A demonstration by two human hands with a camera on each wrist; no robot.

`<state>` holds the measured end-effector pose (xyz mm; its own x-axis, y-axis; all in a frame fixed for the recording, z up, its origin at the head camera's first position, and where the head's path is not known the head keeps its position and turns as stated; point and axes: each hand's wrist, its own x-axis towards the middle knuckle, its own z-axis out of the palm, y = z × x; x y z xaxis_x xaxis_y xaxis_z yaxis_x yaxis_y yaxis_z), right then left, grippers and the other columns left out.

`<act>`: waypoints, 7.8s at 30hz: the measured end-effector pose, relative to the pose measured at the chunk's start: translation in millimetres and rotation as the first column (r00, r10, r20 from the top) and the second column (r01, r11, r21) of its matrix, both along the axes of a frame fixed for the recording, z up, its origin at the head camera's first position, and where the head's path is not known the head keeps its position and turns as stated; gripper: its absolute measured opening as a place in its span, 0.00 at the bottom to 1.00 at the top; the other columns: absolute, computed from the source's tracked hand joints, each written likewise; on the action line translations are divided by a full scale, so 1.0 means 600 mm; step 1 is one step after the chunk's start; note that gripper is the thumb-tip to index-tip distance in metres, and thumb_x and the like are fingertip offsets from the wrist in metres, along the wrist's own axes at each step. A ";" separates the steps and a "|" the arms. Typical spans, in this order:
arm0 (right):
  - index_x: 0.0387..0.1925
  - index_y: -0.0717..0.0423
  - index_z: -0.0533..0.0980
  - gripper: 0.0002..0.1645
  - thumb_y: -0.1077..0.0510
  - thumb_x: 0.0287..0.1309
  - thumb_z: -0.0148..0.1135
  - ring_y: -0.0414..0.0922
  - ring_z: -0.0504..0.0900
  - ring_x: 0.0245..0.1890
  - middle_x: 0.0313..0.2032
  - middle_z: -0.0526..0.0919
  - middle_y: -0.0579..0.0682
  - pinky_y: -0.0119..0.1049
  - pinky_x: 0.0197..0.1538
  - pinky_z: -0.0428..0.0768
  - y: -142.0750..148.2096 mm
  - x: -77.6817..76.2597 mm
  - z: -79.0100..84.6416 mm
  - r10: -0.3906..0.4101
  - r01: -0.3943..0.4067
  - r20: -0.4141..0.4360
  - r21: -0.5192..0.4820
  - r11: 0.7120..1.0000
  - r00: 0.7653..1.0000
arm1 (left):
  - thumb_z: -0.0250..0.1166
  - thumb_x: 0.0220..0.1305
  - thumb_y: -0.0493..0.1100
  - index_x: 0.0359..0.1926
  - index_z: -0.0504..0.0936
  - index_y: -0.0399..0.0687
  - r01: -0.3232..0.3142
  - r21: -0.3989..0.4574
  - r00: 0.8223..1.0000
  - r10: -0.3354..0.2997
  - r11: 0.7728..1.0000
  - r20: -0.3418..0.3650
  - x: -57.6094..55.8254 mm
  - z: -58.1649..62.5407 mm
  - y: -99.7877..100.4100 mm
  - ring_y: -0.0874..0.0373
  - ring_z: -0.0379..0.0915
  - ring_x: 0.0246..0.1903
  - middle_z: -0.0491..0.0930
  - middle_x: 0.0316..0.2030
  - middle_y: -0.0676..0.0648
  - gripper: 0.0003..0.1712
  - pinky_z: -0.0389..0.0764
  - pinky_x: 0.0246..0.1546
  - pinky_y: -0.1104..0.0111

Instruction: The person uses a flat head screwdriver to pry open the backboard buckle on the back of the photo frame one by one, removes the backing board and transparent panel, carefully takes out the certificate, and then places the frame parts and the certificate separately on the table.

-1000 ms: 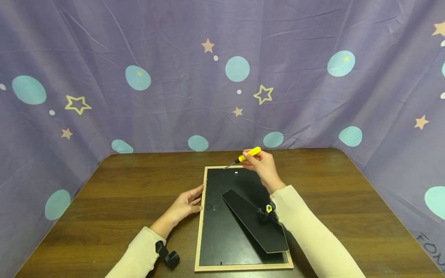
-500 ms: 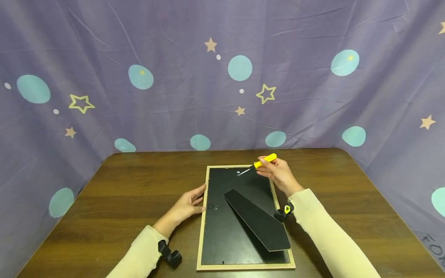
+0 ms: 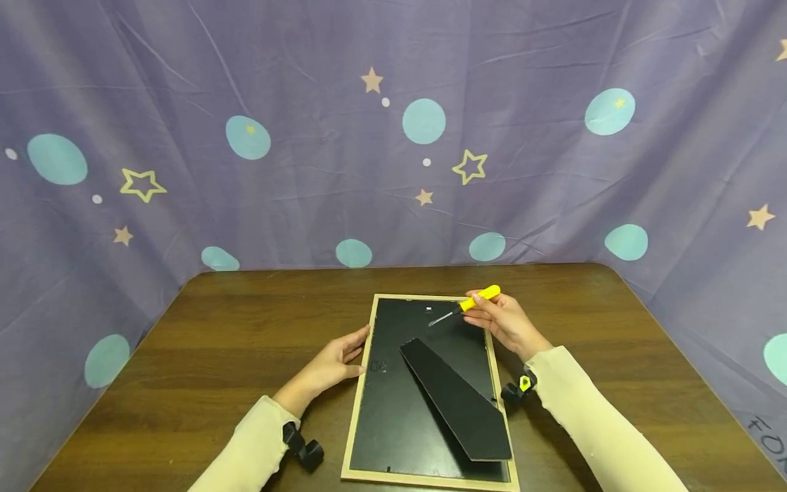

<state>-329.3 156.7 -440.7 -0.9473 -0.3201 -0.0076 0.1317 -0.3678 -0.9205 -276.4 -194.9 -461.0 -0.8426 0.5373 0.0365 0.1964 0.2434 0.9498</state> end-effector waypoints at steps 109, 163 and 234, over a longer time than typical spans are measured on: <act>0.42 0.56 0.77 0.13 0.64 0.70 0.44 0.43 0.85 0.40 0.40 0.85 0.50 0.36 0.49 0.81 0.077 0.182 0.012 -0.014 0.015 0.005 -0.090 0.996 1.000 | 0.59 0.61 0.28 0.65 0.61 0.25 -0.263 -0.045 0.964 0.260 0.964 -0.052 -0.038 -0.001 -0.039 0.38 0.56 0.65 0.60 0.64 0.29 0.31 0.63 0.64 0.55; 0.55 0.73 0.69 0.20 0.65 0.63 0.55 0.43 0.84 0.35 0.55 0.73 0.70 0.38 0.45 0.84 -0.172 0.013 -0.003 -0.136 0.122 0.100 0.129 0.984 0.986 | 0.52 0.56 0.18 0.69 0.46 0.26 -0.142 0.073 0.986 0.135 0.987 0.096 -0.061 -0.007 0.018 0.41 0.42 0.70 0.43 0.71 0.32 0.41 0.58 0.66 0.58; 0.49 0.76 0.74 0.17 0.68 0.59 0.59 0.46 0.85 0.37 0.49 0.78 0.71 0.39 0.43 0.84 -0.210 0.034 -0.024 -0.185 0.183 0.019 0.087 0.979 0.983 | 0.50 0.55 0.17 0.70 0.42 0.26 -0.023 0.063 0.996 0.018 0.998 0.083 -0.059 -0.007 0.003 0.37 0.40 0.69 0.39 0.71 0.30 0.43 0.57 0.65 0.56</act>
<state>-308.8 30.6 -455.0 -0.9891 -0.1374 -0.0537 0.0943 -0.3089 -0.9464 -311.6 -193.1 -464.9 -0.8550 0.5186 0.0005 0.1126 0.1846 0.9764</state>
